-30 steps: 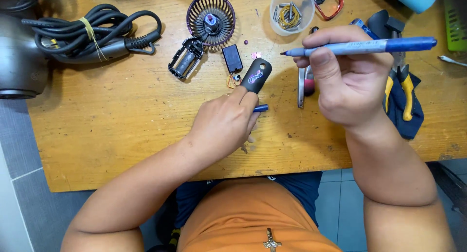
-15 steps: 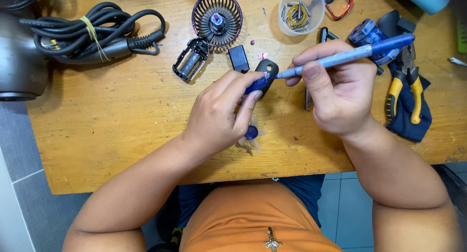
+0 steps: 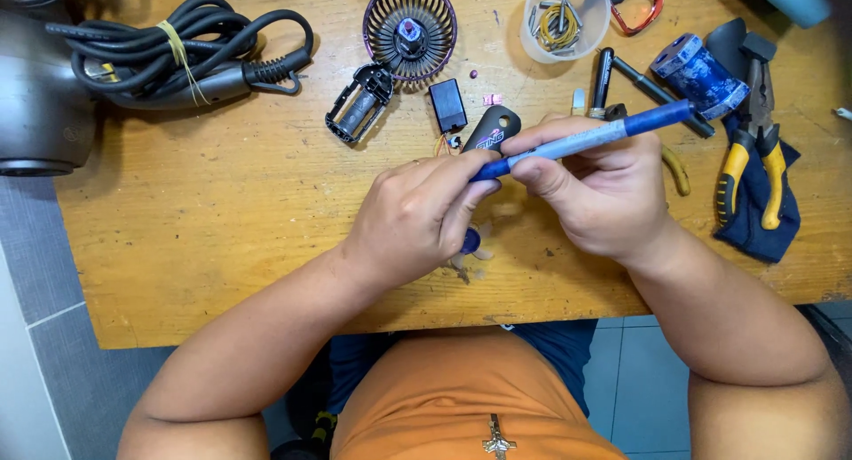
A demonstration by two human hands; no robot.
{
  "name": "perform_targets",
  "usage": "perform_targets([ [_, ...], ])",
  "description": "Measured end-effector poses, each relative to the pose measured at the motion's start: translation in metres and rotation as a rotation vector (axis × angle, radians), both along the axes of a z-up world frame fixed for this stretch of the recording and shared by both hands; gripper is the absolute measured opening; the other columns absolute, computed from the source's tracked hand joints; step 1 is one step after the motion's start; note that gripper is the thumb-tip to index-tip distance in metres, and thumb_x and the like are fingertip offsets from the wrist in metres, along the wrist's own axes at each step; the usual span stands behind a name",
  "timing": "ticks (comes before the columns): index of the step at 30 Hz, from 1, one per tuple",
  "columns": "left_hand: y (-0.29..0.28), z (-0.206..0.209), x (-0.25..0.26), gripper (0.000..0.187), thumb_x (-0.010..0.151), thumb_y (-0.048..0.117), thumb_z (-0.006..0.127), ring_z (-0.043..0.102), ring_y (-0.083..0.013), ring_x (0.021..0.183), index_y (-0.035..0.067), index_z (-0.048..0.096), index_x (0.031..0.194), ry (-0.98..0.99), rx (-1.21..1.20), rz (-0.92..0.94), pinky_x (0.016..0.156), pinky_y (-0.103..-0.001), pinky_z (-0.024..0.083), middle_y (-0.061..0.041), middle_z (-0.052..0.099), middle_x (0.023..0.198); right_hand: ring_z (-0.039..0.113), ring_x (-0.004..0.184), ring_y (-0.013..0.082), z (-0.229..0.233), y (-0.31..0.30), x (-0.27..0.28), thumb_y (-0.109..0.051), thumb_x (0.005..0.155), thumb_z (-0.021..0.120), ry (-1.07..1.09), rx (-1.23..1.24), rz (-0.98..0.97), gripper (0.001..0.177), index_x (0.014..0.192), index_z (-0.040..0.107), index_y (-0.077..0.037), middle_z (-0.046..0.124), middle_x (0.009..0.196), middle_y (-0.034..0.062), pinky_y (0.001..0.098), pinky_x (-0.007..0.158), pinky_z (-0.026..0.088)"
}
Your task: Repairing and inspecting small electronic components, including marking a fan blade and opening a device housing to check wiring.
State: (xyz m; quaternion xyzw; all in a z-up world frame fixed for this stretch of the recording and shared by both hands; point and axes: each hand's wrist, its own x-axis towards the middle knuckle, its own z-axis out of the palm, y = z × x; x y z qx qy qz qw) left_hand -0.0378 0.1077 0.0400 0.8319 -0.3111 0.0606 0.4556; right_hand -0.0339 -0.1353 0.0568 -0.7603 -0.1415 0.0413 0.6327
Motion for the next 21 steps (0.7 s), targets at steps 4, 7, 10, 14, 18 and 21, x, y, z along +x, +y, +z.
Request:
perform_targets([
  [4, -0.001, 0.005, -0.004, 0.020, 0.122, 0.010, 0.065, 0.079, -0.0360, 0.089, -0.003, 0.070, 0.135, -0.129, 0.069, 0.032, 0.081, -0.050, 0.063, -0.016, 0.082, 0.110, 0.074, 0.084, 0.0184, 0.003, 0.012, -0.008, -0.015, 0.113, 0.078, 0.039, 0.011, -0.082, 0.023, 0.122, 0.080, 0.006, 0.078, 0.099, 0.0161, 0.0265, 0.078, 0.059],
  [7, 0.000, 0.004, -0.005, 0.021, 0.121, 0.013, 0.066, 0.079, -0.0343, 0.085, -0.003, 0.073, 0.133, -0.220, 0.159, 0.085, 0.078, -0.049, 0.062, -0.015, 0.083, 0.107, 0.071, 0.071, 0.0149, 0.005, 0.017, -0.006, -0.017, 0.115, 0.075, 0.121, 0.000, -0.118, 0.023, 0.120, 0.081, 0.005, 0.075, 0.083, 0.0133, 0.0238, 0.069, 0.058],
  [10, -0.001, 0.004, -0.004, 0.032, 0.121, 0.021, 0.072, 0.080, -0.0319, 0.082, -0.002, 0.071, 0.143, -0.213, 0.245, 0.105, 0.074, -0.049, 0.062, -0.013, 0.085, 0.106, 0.073, 0.085, 0.0164, 0.007, 0.010, 0.000, -0.015, 0.119, 0.071, 0.112, -0.033, -0.083, 0.021, 0.121, 0.080, 0.004, 0.078, 0.098, 0.0128, 0.0253, 0.079, 0.060],
  [14, 0.009, 0.033, 0.000, 0.057, 0.114, 0.056, 0.069, 0.076, -0.0521, 0.071, 0.005, 0.067, 0.140, 0.157, 0.424, -0.006, 0.053, -0.067, 0.053, -0.021, 0.081, 0.083, 0.066, 0.109, 0.0365, 0.020, -0.005, 0.013, -0.015, 0.132, 0.048, -0.346, -0.187, -0.137, 0.034, 0.118, 0.063, 0.012, 0.063, 0.118, 0.0281, 0.0431, 0.100, 0.056],
  [18, 0.022, 0.046, -0.006, 0.074, 0.105, 0.082, 0.074, 0.076, -0.0459, 0.074, 0.012, 0.065, 0.123, 0.275, 0.739, -0.192, 0.054, -0.061, 0.059, -0.015, 0.078, 0.097, 0.072, 0.115, 0.0338, 0.035, -0.030, 0.004, 0.000, 0.140, 0.072, -0.211, -0.450, -0.247, 0.019, 0.144, 0.066, 0.017, 0.068, 0.135, 0.0283, 0.0405, 0.103, 0.061],
  [21, 0.016, 0.034, -0.015, 0.084, 0.082, 0.083, 0.100, 0.079, -0.0411, 0.081, 0.018, 0.059, 0.115, 0.254, 0.837, -0.200, 0.058, -0.060, 0.063, -0.011, 0.070, 0.105, 0.074, 0.110, 0.0343, 0.053, -0.030, 0.004, 0.018, 0.133, 0.078, -0.142, -0.464, -0.236, 0.057, 0.172, 0.036, 0.011, 0.068, 0.125, 0.0326, 0.0399, 0.098, 0.062],
])
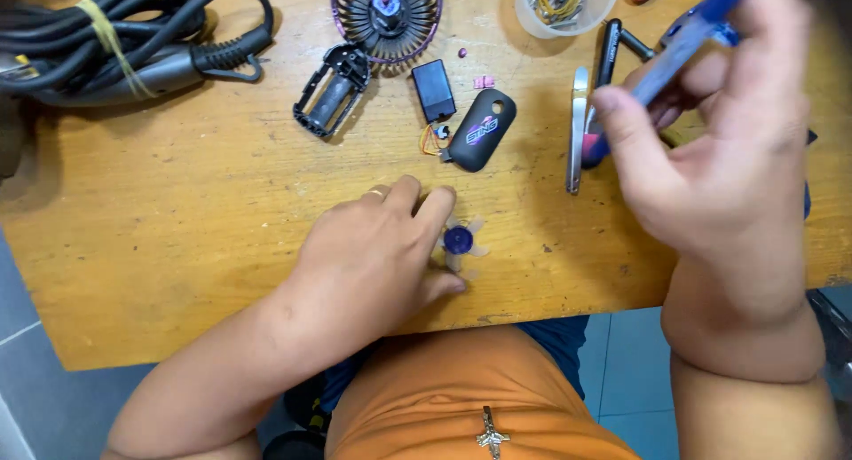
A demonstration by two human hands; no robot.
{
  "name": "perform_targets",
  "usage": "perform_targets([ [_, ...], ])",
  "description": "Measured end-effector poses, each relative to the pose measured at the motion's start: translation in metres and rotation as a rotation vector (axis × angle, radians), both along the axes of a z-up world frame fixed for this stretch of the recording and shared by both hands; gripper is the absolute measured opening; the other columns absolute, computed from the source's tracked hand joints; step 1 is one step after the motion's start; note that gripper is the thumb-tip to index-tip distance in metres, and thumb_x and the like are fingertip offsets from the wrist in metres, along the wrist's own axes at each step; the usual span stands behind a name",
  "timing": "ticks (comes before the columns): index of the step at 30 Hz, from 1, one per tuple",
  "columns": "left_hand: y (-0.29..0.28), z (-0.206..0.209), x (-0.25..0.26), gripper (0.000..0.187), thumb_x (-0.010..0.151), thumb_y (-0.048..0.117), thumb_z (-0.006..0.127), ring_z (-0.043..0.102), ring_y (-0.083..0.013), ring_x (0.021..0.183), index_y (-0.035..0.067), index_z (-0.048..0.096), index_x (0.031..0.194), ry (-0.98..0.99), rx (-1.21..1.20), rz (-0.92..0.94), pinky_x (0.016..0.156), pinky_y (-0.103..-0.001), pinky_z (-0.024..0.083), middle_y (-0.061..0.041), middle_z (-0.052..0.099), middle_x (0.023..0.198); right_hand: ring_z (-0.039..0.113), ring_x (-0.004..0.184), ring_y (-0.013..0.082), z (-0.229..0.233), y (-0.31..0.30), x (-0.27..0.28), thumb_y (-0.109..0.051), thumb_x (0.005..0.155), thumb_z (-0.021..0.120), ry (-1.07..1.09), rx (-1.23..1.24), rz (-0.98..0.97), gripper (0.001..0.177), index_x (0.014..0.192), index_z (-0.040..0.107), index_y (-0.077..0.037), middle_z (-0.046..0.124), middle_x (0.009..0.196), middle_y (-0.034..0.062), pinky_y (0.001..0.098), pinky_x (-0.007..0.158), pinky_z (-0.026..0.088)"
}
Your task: Repairing and inspecting small electronic components, including marking a fan blade and opening a device housing to check wiring.
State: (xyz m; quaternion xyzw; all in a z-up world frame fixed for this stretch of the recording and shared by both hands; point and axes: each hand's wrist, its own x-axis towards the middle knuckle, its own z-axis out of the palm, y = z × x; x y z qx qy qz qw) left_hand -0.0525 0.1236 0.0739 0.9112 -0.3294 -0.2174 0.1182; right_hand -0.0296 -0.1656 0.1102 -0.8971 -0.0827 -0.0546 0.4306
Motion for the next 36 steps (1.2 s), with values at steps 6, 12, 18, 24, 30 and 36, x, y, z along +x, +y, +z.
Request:
perform_targets([
  [6, -0.008, -0.018, -0.006, 0.072, 0.083, 0.081, 0.092, 0.075, -0.0256, 0.080, 0.025, 0.058, 0.111, -0.187, 0.099, -0.024, 0.058, -0.042, 0.060, -0.005, 0.065, 0.103, 0.078, 0.100, 0.0545, 0.000, -0.018, -0.005, -0.034, 0.111, 0.079, 0.221, -0.808, 0.185, 0.066, 0.173, 0.066, -0.012, 0.079, 0.107, 0.0227, 0.0650, 0.081, 0.060],
  [12, -0.008, -0.023, 0.006, 0.045, 0.100, 0.051, 0.088, 0.076, -0.0377, 0.079, 0.018, 0.059, 0.109, -0.027, -0.055, 0.003, 0.058, -0.057, 0.061, -0.009, 0.067, 0.101, 0.075, 0.103, 0.0425, -0.009, -0.013, -0.006, -0.030, 0.104, 0.075, 0.258, -0.854, 0.426, 0.063, 0.160, 0.060, -0.006, 0.074, 0.116, 0.0153, 0.0602, 0.080, 0.063],
  [18, -0.004, -0.027, 0.024, 0.062, 0.102, 0.024, 0.080, 0.078, -0.0516, 0.104, 0.004, 0.057, 0.156, 0.143, -0.317, 0.063, 0.075, -0.067, 0.061, -0.026, 0.077, 0.137, 0.082, 0.083, 0.0577, -0.011, 0.022, -0.003, -0.042, 0.106, 0.071, 0.598, -0.920, 0.384, 0.081, 0.175, 0.036, -0.019, 0.078, 0.108, 0.0267, 0.0734, 0.066, 0.066],
  [24, -0.005, -0.029, 0.025, 0.053, 0.101, 0.022, 0.083, 0.078, -0.0467, 0.108, 0.012, 0.061, 0.148, 0.136, -0.365, 0.016, 0.083, -0.062, 0.060, -0.020, 0.080, 0.126, 0.081, 0.102, 0.0599, -0.019, 0.020, -0.002, -0.049, 0.104, 0.068, 0.496, -0.915, 0.348, 0.075, 0.169, 0.049, -0.016, 0.079, 0.130, 0.0282, 0.0723, 0.090, 0.064],
  [30, -0.008, -0.028, 0.021, 0.062, 0.099, 0.030, 0.086, 0.076, -0.0510, 0.098, 0.014, 0.058, 0.152, 0.058, -0.337, -0.006, 0.074, -0.066, 0.060, -0.020, 0.077, 0.119, 0.081, 0.095, 0.0477, -0.024, 0.015, 0.000, -0.047, 0.112, 0.068, 0.222, -0.837, 0.284, 0.060, 0.161, 0.066, -0.013, 0.085, 0.109, 0.0104, 0.0655, 0.069, 0.062],
  [36, -0.009, -0.012, 0.023, 0.066, 0.102, 0.050, 0.087, 0.075, -0.0477, 0.095, 0.019, 0.059, 0.153, 0.047, -0.247, -0.060, 0.063, -0.067, 0.061, -0.015, 0.061, 0.124, 0.073, 0.102, 0.0404, -0.029, 0.012, 0.010, -0.030, 0.113, 0.080, 0.017, -0.601, 0.247, 0.047, 0.153, 0.074, -0.007, 0.072, 0.107, 0.0119, 0.0571, 0.080, 0.056],
])
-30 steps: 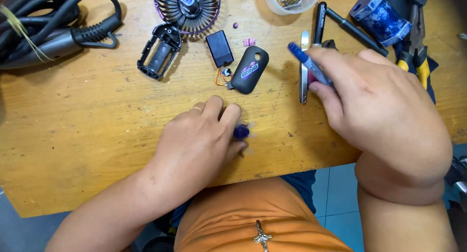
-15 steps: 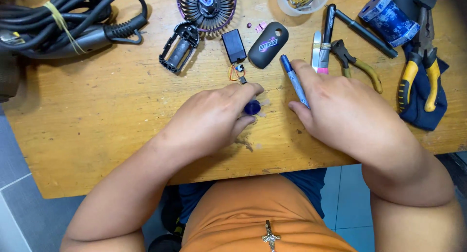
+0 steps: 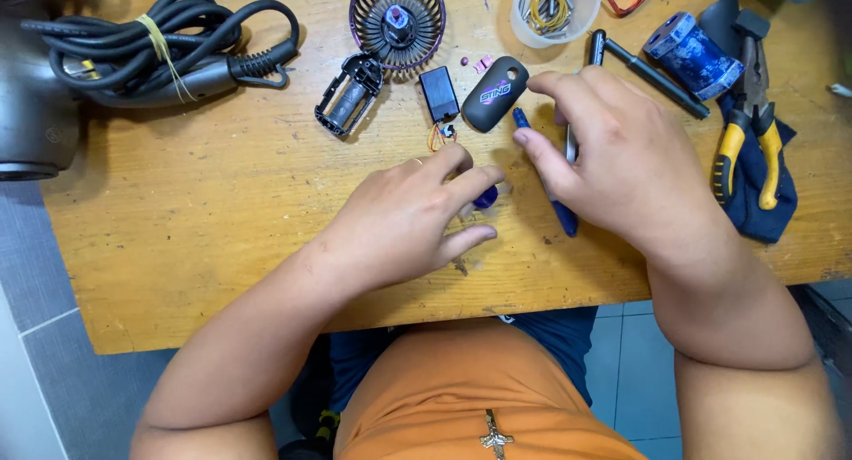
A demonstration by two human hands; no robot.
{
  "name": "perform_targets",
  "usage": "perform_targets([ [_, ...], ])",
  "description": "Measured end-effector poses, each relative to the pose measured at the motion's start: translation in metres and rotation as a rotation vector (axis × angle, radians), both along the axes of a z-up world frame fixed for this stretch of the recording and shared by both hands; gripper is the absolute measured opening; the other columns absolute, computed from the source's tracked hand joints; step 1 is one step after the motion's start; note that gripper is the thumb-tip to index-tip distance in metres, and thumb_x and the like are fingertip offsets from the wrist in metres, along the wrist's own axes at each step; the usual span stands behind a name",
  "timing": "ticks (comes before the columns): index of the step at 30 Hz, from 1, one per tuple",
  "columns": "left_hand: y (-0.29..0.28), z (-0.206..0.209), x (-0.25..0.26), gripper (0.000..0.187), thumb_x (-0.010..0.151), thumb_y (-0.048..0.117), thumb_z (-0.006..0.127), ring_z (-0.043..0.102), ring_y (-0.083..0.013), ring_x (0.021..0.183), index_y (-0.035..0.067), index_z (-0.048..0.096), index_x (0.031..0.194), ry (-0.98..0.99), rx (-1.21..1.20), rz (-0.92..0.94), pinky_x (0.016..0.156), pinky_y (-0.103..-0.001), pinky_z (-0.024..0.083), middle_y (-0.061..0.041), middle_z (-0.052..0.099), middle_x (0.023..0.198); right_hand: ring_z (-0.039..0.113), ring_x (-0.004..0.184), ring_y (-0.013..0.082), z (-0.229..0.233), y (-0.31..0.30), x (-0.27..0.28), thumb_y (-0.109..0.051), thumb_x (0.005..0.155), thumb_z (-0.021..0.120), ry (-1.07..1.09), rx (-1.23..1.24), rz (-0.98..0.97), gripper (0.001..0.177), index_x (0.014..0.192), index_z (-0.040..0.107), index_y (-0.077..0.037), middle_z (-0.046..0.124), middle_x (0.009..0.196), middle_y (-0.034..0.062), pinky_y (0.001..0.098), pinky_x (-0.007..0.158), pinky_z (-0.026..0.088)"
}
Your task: Repairing and inspecting small electronic components, including marking a fan blade and opening a device housing to check wiring.
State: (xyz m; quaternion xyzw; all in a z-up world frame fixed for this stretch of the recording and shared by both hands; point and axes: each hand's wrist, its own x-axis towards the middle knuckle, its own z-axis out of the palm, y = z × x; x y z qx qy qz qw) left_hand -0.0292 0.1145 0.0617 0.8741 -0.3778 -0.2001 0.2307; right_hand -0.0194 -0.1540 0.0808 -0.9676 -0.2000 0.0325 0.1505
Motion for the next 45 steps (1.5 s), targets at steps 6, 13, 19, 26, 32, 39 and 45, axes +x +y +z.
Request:
perform_targets([
  [6, 0.021, 0.019, 0.019, 0.034, 0.116, 0.041, 0.074, 0.079, -0.0326, 0.087, 0.015, 0.076, 0.138, -0.382, -0.081, 0.296, 0.057, -0.051, 0.067, -0.011, 0.074, 0.115, 0.075, 0.115, 0.0414, 0.002, -0.023, 0.008, -0.024, 0.120, 0.084, -0.185, 0.006, 0.029, 0.032, 0.144, 0.082, -0.002, 0.080, 0.122, 0.0167, 0.0519, 0.096, 0.058],
  [13, 0.046, 0.024, 0.055, 0.029, 0.113, 0.028, 0.077, 0.070, -0.0419, 0.100, 0.009, 0.073, 0.136, -0.467, -0.113, 0.445, 0.076, -0.058, 0.058, -0.014, 0.067, 0.119, 0.076, 0.113, 0.0391, 0.001, -0.037, 0.015, -0.034, 0.115, 0.077, -0.031, -0.153, -0.170, 0.039, 0.146, 0.080, -0.011, 0.083, 0.112, 0.0070, 0.0589, 0.087, 0.058],
  [19, 0.017, -0.003, 0.017, 0.033, 0.113, 0.026, 0.071, 0.069, -0.0264, 0.094, 0.008, 0.068, 0.142, -0.542, -0.192, 0.375, 0.078, -0.039, 0.051, -0.011, 0.075, 0.114, 0.070, 0.113, 0.0463, -0.007, -0.029, 0.015, -0.024, 0.116, 0.084, -0.221, -0.009, -0.092, 0.038, 0.147, 0.080, -0.002, 0.073, 0.122, 0.0210, 0.0566, 0.098, 0.056],
  [26, 0.012, -0.026, 0.018, 0.038, 0.103, 0.011, 0.068, 0.064, -0.0387, 0.109, 0.009, 0.071, 0.140, -0.666, -0.202, 0.381, 0.089, -0.052, 0.055, -0.017, 0.069, 0.137, 0.066, 0.110, 0.0415, -0.019, -0.016, 0.028, -0.019, 0.120, 0.082, -0.442, 0.080, 0.017, 0.022, 0.137, 0.081, -0.005, 0.076, 0.122, 0.0141, 0.0533, 0.101, 0.043],
  [32, 0.003, -0.044, 0.010, 0.062, 0.102, 0.017, 0.059, 0.052, -0.0322, 0.162, 0.013, 0.062, 0.164, -0.618, -0.029, 0.291, 0.118, -0.055, 0.043, -0.015, 0.059, 0.174, 0.066, 0.119, 0.0436, 0.007, 0.034, 0.067, -0.002, 0.119, 0.077, -0.302, 0.260, 0.338, 0.021, 0.137, 0.078, 0.008, 0.072, 0.124, 0.0239, 0.0548, 0.104, 0.055],
  [39, 0.008, -0.049, 0.008, 0.059, 0.099, 0.024, 0.063, 0.064, -0.0241, 0.137, 0.021, 0.072, 0.157, -0.827, 0.106, 0.286, 0.107, -0.053, 0.034, -0.003, 0.067, 0.160, 0.072, 0.120, 0.0432, -0.009, 0.080, 0.120, -0.023, 0.115, 0.079, -0.198, 0.020, 0.284, 0.033, 0.147, 0.080, -0.016, 0.075, 0.135, 0.0113, 0.0609, 0.079, 0.061],
  [45, 0.012, -0.046, 0.007, 0.064, 0.097, 0.011, 0.056, 0.055, -0.0384, 0.143, 0.002, 0.060, 0.160, -0.506, -0.072, 0.222, 0.103, -0.059, 0.043, -0.021, 0.057, 0.161, 0.071, 0.112, 0.0492, -0.014, 0.076, 0.124, -0.025, 0.117, 0.069, -0.167, -0.063, 0.292, 0.034, 0.147, 0.077, -0.011, 0.081, 0.126, 0.0197, 0.0609, 0.094, 0.056],
])
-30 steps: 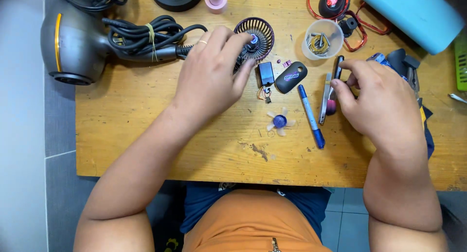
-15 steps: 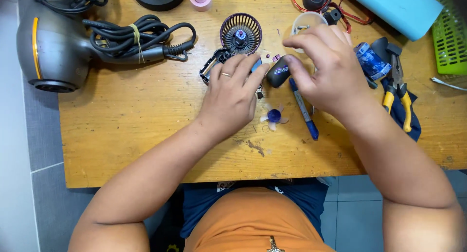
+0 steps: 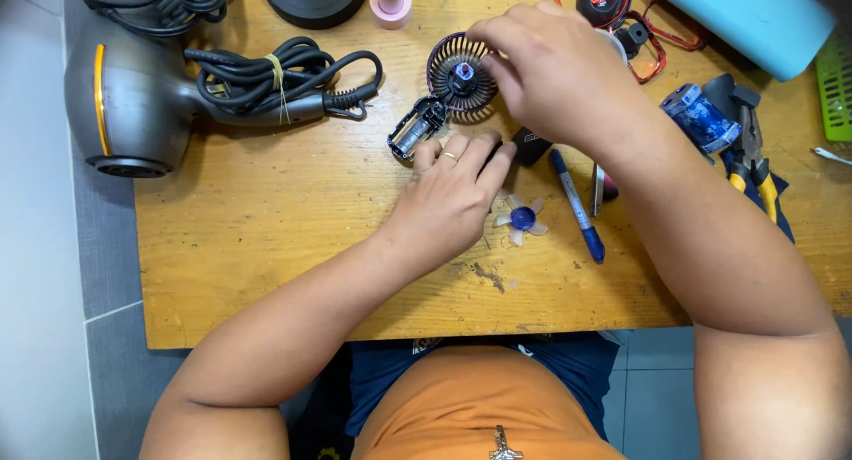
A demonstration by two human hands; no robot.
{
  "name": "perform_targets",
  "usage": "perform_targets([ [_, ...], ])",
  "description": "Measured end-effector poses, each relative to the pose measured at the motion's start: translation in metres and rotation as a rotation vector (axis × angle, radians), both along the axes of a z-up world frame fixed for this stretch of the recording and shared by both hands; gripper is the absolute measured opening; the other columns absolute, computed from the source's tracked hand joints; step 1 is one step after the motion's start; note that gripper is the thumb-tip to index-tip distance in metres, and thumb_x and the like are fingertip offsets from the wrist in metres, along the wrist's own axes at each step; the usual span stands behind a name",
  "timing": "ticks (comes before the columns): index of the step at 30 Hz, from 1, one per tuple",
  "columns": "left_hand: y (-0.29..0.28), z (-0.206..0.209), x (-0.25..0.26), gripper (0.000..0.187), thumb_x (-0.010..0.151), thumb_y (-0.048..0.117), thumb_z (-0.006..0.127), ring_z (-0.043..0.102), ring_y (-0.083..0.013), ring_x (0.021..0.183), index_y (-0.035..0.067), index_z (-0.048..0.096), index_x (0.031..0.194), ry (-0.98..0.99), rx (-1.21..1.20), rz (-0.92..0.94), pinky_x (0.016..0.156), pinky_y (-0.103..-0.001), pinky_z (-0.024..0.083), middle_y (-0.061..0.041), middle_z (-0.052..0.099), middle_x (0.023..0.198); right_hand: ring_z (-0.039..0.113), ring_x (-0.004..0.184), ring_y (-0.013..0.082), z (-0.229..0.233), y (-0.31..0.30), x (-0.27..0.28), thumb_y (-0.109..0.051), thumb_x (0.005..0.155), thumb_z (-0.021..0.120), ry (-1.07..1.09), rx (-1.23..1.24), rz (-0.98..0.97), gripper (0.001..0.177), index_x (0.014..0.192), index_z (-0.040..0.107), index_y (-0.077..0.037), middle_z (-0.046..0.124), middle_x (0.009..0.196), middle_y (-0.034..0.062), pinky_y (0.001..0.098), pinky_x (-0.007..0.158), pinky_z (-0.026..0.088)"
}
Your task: Repairing and inspecting small electronic components, including marking a fan blade and opening a device housing to check wiring.
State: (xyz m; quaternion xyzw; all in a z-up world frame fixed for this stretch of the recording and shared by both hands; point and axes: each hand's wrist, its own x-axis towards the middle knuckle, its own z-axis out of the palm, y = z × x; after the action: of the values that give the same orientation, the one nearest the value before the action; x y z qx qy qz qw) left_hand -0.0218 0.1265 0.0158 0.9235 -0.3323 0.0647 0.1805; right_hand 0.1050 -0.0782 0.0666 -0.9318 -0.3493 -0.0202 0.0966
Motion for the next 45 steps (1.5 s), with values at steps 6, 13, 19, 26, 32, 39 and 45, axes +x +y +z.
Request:
perform_targets([
  [6, 0.009, 0.003, 0.006, 0.066, 0.097, 0.008, 0.063, 0.055, -0.0383, 0.139, 0.030, 0.064, 0.159, 0.008, 0.149, -0.087, 0.097, -0.065, 0.045, -0.012, 0.055, 0.172, 0.072, 0.120, 0.0467, 0.023, -0.066, -0.043, -0.004, 0.121, 0.073, -0.002, 0.186, -0.080, 0.027, 0.146, 0.077, 0.005, 0.080, 0.130, 0.0247, 0.0568, 0.102, 0.054],
  [13, 0.010, 0.007, 0.009, 0.043, 0.102, 0.019, 0.066, 0.064, -0.0291, 0.129, 0.024, 0.070, 0.145, -0.159, 0.093, -0.052, 0.097, -0.056, 0.039, 0.003, 0.073, 0.140, 0.076, 0.093, 0.0421, 0.008, -0.121, -0.085, -0.024, 0.119, 0.075, 0.250, -0.025, -0.516, 0.016, 0.127, 0.083, -0.013, 0.083, 0.099, 0.0112, 0.0561, 0.082, 0.053],
  [19, 0.005, -0.001, 0.008, 0.046, 0.108, 0.025, 0.065, 0.063, -0.0322, 0.116, 0.016, 0.068, 0.153, -0.093, 0.122, -0.056, 0.096, -0.056, 0.040, -0.004, 0.068, 0.124, 0.073, 0.107, 0.0459, -0.001, -0.117, -0.090, -0.045, 0.122, 0.075, 0.203, -0.180, -0.600, 0.036, 0.121, 0.082, -0.010, 0.076, 0.112, 0.0154, 0.0626, 0.084, 0.058],
  [26, 0.004, 0.018, 0.013, 0.042, 0.109, -0.003, 0.070, 0.071, -0.0414, 0.134, -0.003, 0.056, 0.149, 0.310, -0.527, -0.240, 0.119, -0.047, 0.057, -0.026, 0.067, 0.144, 0.069, 0.114, 0.0448, -0.021, -0.106, -0.087, -0.036, 0.117, 0.079, 0.269, -0.009, -0.659, 0.032, 0.120, 0.080, -0.005, 0.072, 0.121, 0.0195, 0.0598, 0.093, 0.055],
  [32, -0.001, 0.009, 0.010, 0.041, 0.104, 0.001, 0.077, 0.075, -0.0188, 0.097, 0.005, 0.063, 0.142, 0.570, -0.684, -0.138, 0.096, -0.030, 0.066, -0.012, 0.073, 0.130, 0.063, 0.079, 0.0225, 0.027, -0.098, -0.115, -0.002, 0.141, 0.040, 0.144, 0.764, -0.553, 0.006, 0.146, 0.038, 0.001, 0.076, 0.123, 0.0260, 0.0331, 0.078, 0.056],
  [39, -0.006, 0.008, 0.010, 0.040, 0.101, 0.004, 0.081, 0.074, -0.0163, 0.090, 0.007, 0.062, 0.136, 0.636, -0.702, -0.019, 0.084, -0.027, 0.069, -0.011, 0.070, 0.119, 0.086, 0.095, 0.0372, 0.018, -0.064, -0.141, -0.026, 0.123, 0.062, 0.394, 1.252, -0.304, 0.035, 0.140, 0.054, 0.004, 0.075, 0.128, 0.0368, 0.0337, 0.076, 0.072],
  [45, -0.006, 0.003, 0.008, 0.038, 0.099, 0.002, 0.078, 0.078, -0.0186, 0.093, 0.003, 0.061, 0.133, 0.613, -0.716, -0.048, 0.088, -0.029, 0.072, -0.014, 0.071, 0.123, 0.076, 0.100, 0.0318, 0.009, -0.053, -0.130, -0.014, 0.111, 0.076, 0.342, 0.887, -0.039, 0.023, 0.119, 0.080, 0.007, 0.078, 0.114, 0.0245, 0.0402, 0.096, 0.060],
])
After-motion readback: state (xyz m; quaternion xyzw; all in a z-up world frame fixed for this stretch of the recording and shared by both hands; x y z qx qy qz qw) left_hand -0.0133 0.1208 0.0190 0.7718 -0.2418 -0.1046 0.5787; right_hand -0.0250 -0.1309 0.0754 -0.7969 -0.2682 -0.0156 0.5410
